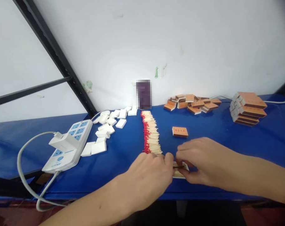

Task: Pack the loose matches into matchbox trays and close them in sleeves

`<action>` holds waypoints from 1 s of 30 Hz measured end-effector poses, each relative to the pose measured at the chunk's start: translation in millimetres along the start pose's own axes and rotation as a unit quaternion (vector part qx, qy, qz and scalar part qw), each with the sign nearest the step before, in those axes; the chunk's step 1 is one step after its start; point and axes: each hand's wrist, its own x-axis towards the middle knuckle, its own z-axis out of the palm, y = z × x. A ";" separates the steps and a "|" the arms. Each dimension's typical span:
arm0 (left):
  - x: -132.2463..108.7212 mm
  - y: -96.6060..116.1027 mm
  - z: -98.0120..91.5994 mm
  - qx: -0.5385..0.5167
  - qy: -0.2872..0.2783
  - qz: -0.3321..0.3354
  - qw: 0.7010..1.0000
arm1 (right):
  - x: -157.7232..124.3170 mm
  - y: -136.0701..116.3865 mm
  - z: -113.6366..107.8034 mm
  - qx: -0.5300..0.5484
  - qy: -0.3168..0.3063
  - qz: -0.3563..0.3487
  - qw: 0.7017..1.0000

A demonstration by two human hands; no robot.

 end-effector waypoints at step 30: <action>-10.6 7.4 7.5 -0.203 0.007 -0.069 0.977 | -22.7 9.6 15.4 0.147 -0.011 0.069 0.987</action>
